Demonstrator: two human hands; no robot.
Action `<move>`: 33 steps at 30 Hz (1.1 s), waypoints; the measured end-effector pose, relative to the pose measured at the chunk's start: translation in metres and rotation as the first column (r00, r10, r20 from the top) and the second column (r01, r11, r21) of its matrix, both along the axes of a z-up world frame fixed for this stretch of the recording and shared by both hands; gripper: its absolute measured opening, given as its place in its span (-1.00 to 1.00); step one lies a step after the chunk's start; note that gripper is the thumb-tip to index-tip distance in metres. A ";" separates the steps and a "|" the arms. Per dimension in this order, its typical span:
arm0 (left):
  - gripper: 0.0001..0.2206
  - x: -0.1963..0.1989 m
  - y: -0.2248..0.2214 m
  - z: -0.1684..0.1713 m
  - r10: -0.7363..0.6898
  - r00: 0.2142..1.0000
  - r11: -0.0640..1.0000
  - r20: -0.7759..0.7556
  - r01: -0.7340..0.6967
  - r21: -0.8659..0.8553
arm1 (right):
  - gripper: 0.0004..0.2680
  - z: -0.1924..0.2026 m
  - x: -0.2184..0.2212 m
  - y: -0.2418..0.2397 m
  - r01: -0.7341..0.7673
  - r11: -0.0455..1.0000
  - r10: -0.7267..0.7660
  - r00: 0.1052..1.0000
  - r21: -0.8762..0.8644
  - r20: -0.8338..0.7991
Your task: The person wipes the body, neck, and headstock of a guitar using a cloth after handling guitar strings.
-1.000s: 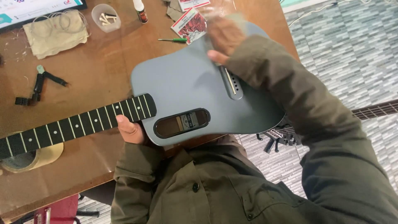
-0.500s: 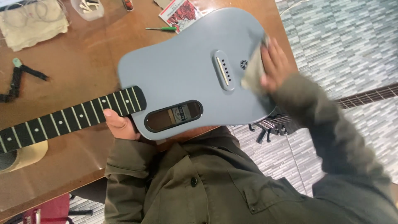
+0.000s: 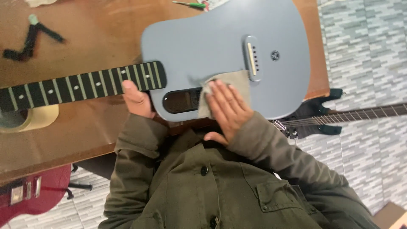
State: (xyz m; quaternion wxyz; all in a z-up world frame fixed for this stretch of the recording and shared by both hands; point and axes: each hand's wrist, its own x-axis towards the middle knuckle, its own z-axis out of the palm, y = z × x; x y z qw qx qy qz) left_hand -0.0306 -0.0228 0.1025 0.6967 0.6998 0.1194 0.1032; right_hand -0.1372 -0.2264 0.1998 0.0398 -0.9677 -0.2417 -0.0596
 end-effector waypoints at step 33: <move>-0.49 0.010 0.052 -0.200 0.093 0.992 0.941 -0.088 -0.059 0.334 | -0.25 -0.016 0.034 0.036 -0.051 0.999 0.048 0.993 -0.019 -0.110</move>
